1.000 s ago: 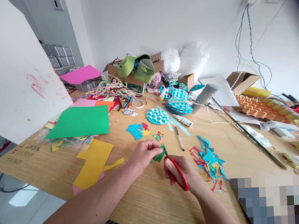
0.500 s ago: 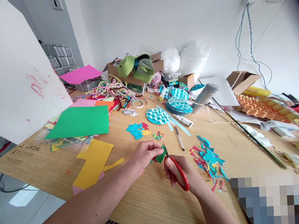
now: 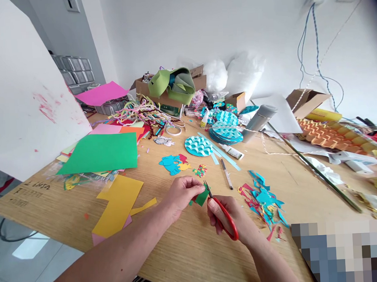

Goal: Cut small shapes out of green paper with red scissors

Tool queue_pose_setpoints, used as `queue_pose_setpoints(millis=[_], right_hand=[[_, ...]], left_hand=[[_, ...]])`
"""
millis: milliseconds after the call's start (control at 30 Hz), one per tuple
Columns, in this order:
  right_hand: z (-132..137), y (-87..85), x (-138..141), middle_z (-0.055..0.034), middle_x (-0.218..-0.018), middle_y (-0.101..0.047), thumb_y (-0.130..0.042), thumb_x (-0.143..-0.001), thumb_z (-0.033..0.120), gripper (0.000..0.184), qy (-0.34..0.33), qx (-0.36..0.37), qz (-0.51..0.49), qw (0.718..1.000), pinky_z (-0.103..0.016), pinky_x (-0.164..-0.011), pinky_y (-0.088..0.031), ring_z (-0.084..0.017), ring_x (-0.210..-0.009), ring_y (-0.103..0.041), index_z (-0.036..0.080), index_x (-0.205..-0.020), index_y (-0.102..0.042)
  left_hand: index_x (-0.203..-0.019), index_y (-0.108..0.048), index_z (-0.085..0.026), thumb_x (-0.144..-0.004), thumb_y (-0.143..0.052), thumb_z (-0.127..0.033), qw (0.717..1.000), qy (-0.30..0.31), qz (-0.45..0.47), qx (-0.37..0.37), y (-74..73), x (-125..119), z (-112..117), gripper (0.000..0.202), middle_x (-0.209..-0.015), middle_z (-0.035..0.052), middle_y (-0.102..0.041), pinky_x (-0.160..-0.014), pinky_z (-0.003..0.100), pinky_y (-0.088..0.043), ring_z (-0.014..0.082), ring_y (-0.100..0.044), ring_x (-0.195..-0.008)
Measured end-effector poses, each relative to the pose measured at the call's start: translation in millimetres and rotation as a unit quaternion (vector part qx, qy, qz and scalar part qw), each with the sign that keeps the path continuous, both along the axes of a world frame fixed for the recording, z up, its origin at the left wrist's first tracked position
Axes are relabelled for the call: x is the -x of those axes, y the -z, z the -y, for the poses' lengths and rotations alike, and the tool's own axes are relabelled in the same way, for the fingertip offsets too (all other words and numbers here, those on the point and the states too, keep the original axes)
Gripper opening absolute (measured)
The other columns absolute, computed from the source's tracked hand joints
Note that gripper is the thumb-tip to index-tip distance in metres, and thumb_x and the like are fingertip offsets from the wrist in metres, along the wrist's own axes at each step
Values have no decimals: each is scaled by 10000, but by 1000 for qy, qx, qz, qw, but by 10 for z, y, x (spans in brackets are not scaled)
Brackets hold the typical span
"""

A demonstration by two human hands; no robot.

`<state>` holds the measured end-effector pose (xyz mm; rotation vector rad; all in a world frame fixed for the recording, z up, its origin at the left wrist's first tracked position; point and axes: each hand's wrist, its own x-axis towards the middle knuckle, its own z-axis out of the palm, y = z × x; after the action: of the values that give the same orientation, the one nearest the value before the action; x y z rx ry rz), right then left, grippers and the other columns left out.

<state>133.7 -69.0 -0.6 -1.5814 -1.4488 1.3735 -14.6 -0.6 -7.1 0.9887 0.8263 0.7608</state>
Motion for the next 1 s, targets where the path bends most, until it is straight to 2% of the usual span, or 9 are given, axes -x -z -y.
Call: queue_pose_setpoints(millis=[467,1000], right_hand=[[5,19,-21,-3,-560,-585,-546,-816,597,470,-30,-16,-5,999,-174,-371,-330,-96,-397,-551,155,-659,-510],[4,6,-14,17,-514,-564,-570,-802,574,450,-15,3,-1,1000,-176,-345,-317,-88,-358,-518,174,-611,-489]], left_hand=[[-658,-622,-134,-586,-720,-318,1000,1,15,22,-47,0,17,220,-640,23,-638,-588,244,-424,109,-541,-580],[-656,-613,-143,-577,-723,-330,1000,4,14,22,-44,7,19,231,-614,16,-620,-568,247,-399,107,-517,-550]])
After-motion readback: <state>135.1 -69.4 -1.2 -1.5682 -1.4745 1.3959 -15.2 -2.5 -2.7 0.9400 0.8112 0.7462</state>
